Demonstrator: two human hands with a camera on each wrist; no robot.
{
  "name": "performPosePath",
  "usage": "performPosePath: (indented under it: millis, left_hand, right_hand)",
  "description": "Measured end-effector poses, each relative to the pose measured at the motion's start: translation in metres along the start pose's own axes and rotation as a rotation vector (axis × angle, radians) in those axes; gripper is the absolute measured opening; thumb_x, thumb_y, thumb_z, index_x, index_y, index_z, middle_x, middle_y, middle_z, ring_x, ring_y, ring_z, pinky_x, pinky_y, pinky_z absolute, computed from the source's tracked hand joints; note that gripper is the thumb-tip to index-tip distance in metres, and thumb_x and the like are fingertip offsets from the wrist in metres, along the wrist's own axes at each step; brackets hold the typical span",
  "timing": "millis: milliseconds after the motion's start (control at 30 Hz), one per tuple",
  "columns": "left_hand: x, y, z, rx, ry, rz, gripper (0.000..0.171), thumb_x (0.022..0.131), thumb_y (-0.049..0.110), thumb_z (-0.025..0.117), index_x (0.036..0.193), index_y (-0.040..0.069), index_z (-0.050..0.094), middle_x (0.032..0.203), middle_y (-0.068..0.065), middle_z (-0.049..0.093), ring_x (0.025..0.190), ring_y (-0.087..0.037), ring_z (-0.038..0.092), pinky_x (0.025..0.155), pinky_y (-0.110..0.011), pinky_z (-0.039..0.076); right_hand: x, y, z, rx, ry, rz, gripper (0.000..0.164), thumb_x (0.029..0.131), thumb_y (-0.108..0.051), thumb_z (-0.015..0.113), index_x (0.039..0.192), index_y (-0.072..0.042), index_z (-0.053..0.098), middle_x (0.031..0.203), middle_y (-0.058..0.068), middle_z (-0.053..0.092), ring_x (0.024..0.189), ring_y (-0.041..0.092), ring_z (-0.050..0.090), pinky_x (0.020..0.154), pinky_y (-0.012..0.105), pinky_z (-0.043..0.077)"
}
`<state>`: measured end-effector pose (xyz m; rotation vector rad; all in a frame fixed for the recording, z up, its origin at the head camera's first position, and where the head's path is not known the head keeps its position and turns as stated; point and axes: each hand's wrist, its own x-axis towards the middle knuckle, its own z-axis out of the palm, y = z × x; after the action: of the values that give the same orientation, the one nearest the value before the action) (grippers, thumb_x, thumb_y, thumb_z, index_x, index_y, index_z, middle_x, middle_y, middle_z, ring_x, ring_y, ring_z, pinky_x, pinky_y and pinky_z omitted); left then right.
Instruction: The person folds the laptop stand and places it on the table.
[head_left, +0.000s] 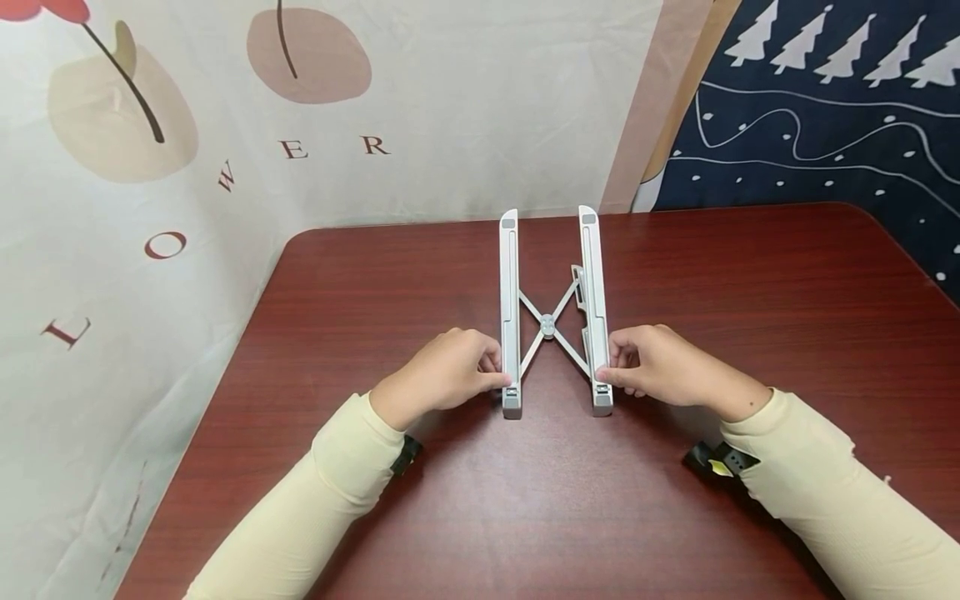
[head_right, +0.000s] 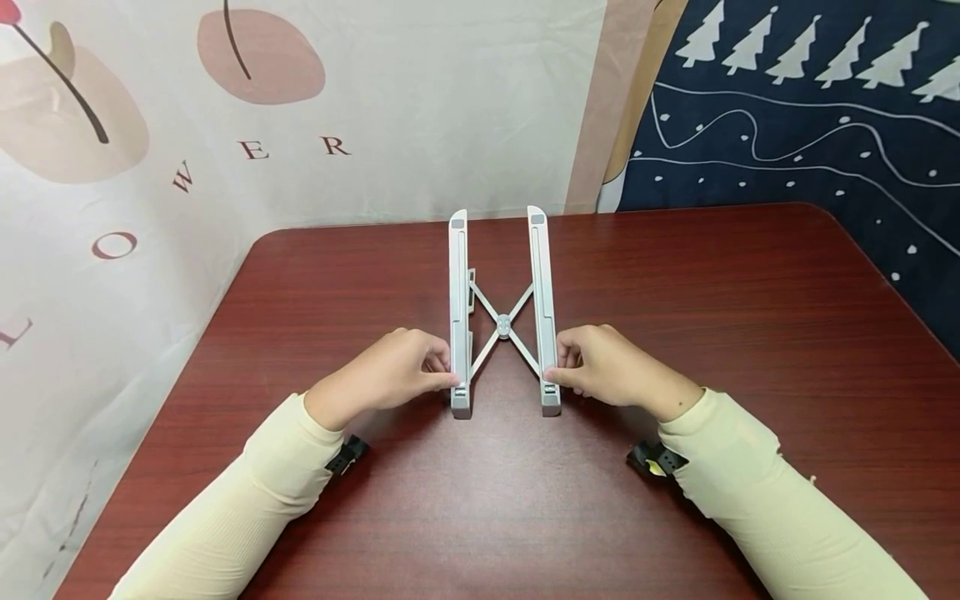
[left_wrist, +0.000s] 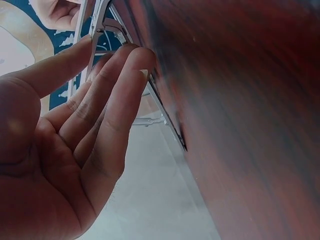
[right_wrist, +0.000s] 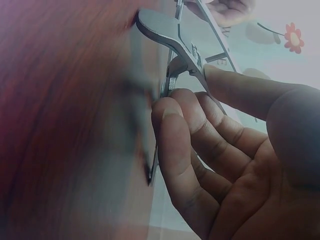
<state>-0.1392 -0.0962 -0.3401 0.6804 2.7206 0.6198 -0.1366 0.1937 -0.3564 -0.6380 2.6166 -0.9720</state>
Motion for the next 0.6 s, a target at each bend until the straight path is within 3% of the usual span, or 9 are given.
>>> performPosePath:
  millis: [600]
  left_hand:
    - [-0.0006, 0.0026, 0.0017, -0.011, -0.013, 0.007, 0.019, 0.088, 0.028, 0.076, 0.072, 0.022, 0.067, 0.076, 0.011, 0.075, 0.071, 0.0, 0.065, 0.07, -0.024, 0.05]
  right_hand:
    - [-0.0001, -0.0025, 0.0032, -0.013, 0.004, -0.025, 0.025, 0.089, -0.017, 0.075, 0.073, -0.012, 0.056, 0.06, -0.003, 0.061, 0.051, 0.008, 0.058, 0.051, 0.025, 0.052]
